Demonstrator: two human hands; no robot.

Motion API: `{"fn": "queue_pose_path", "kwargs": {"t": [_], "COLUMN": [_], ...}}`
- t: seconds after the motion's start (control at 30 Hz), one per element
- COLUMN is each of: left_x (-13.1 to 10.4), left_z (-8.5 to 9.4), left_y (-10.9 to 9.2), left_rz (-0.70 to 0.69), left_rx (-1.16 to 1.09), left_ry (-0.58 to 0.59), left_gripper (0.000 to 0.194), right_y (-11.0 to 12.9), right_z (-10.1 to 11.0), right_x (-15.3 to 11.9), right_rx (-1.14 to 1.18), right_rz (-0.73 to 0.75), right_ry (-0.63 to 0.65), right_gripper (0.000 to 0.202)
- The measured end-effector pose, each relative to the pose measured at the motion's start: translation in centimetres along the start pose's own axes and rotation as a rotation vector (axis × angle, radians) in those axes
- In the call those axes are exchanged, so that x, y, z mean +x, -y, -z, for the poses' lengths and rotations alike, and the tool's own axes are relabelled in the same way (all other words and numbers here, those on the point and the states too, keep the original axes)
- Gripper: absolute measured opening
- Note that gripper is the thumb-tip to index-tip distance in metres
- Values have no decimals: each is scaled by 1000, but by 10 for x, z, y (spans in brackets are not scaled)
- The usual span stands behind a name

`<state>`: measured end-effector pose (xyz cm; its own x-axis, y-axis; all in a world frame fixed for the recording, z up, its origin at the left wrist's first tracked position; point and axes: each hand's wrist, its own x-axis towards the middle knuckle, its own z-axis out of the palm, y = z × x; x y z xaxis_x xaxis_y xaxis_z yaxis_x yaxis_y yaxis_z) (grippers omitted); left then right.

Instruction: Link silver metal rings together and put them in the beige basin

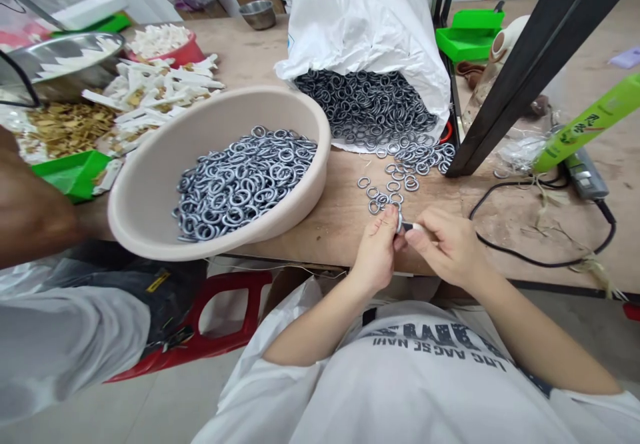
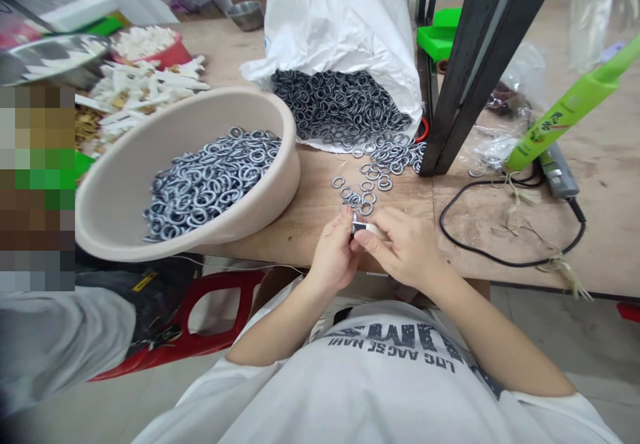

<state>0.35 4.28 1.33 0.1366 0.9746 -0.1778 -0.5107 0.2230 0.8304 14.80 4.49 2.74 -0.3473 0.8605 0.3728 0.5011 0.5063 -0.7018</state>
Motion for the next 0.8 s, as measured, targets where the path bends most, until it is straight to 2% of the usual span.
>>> {"fn": "queue_pose_path", "kwargs": {"t": [0.07, 0.23, 0.37, 0.43, 0.5, 0.57, 0.63, 0.73, 0.8], "left_x": [-1, -3, -5, -9, -12, -13, -10, -2, 3], "left_z": [-3, -7, -7, -4, 0, 8, 19, 38, 48], "left_y": [-3, -4, 1, 5, 6, 4, -1, -11, -15], "left_rz": [13, 21, 30, 51, 71, 59, 4, -71, -83], "left_rx": [-24, -47, -68, -36, 11, 25, 16, 63, 104], "left_ry": [-48, -97, -110, -65, 23, 56, -2, -82, -98], "left_gripper": [55, 58, 59, 58, 57, 55, 51, 42, 38], "right_y": [1, 5, 3, -6, -21, -37, -49, -54, -54], "right_z": [0, -6, -7, -5, -2, 1, 1, -9, -19], "right_x": [-4, -7, -6, -2, 6, 16, 26, 38, 43], "right_rx": [-106, -181, -179, -153, -119, -120, -197, -356, -409], "right_rz": [30, 35, 42, -16, -142, -249, -254, -156, -106], "right_ry": [34, 62, 84, 60, -37, -113, -76, 56, 124], "right_gripper": [32, 36, 40, 44, 47, 48, 44, 29, 30]}}
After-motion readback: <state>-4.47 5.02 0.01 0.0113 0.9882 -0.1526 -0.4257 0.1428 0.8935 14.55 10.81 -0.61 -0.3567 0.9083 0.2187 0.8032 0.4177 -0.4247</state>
